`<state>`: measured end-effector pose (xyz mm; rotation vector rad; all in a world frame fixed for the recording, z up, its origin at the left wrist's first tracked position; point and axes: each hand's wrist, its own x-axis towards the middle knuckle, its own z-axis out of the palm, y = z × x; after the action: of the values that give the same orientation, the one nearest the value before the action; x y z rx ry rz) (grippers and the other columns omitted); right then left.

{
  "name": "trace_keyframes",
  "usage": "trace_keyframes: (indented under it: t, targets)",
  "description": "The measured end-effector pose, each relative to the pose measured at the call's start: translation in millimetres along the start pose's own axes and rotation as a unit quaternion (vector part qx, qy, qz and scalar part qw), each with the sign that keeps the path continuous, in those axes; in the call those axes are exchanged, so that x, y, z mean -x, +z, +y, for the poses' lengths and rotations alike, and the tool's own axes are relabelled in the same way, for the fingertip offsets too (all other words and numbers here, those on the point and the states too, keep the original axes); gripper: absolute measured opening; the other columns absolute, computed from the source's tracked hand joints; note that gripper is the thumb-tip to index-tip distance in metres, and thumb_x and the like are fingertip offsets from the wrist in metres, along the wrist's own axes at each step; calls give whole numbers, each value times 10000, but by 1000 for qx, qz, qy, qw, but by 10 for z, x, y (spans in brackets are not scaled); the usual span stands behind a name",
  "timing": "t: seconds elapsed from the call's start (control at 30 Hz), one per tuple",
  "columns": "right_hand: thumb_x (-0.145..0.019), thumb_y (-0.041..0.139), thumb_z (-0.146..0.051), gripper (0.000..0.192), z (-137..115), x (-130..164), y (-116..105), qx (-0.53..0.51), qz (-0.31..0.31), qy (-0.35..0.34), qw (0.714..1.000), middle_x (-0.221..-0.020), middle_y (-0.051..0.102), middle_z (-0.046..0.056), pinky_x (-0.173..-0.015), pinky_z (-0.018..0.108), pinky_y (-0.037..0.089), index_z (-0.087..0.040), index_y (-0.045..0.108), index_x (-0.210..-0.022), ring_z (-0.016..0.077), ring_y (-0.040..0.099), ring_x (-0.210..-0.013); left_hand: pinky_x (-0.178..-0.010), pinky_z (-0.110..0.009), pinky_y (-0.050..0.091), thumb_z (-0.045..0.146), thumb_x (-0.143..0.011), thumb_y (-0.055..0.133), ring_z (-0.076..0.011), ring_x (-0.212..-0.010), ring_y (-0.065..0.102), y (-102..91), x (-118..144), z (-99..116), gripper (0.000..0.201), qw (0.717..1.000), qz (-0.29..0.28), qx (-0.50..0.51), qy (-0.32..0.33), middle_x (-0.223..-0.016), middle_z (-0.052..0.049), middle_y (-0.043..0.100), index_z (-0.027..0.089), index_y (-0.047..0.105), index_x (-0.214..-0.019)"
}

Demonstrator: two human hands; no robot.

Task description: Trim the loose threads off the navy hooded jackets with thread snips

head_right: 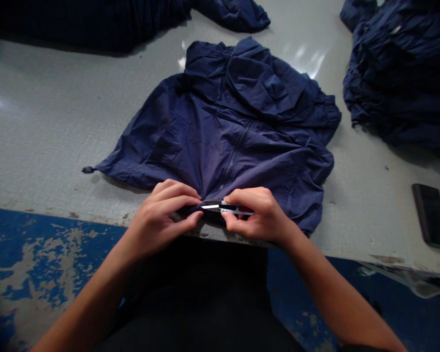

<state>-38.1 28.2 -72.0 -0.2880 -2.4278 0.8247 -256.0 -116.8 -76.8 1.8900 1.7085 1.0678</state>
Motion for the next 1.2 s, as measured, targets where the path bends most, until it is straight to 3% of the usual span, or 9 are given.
trace_keyframes:
  t: [0.13, 0.43, 0.93, 1.07, 1.2]
  targets:
    - [-856, 740, -131, 129, -4, -17, 31, 10, -13, -40, 999, -715, 720, -20, -571, 267, 497, -214, 665, -920, 141, 667, -566, -906, -424, 447, 185, -979, 715, -237, -1010, 630, -2, 16, 4, 47, 1000, 1, -5, 3, -1044, -57, 759, 176, 754, -1004]
    - [-918, 696, -123, 104, -5, -119, 30, -31, -87, -43, 995, -693, 635, -9, -568, 281, 407, -189, 647, -855, 123, 551, -578, -911, -441, 447, 183, -974, 711, -253, -1027, 629, 4, 3, 1, 58, 1000, -6, -11, 0, -1052, -69, 756, 166, 750, -1013]
    - [-913, 667, -93, 115, -22, -153, 25, -39, -96, -30, 994, -676, 653, -4, -563, 281, 427, -184, 668, -842, 128, 575, -564, -905, -442, 446, 199, -983, 696, -254, -1028, 630, 0, 8, 8, 68, 1000, -13, -23, -1, -1063, -69, 759, 176, 741, -1029]
    - [-818, 765, -130, 114, -63, -59, -84, -53, -2, 78, 996, -725, 732, -19, -518, 241, 468, -212, 703, -868, 123, 626, -539, -905, -442, 453, 211, -991, 692, -248, -1025, 633, -5, 12, 10, 70, 1000, -12, -19, -1, -1063, -67, 760, 180, 745, -1026]
    - [-819, 780, -180, 82, -157, 91, -190, -86, 71, 213, 971, -686, 741, -16, -454, 246, 461, -220, 732, -871, 141, 634, -491, -917, -442, 468, 232, -1010, 678, -241, -1027, 637, -1, 18, 1, 76, 1000, -6, -19, 8, -1066, -65, 767, 202, 747, -1026]
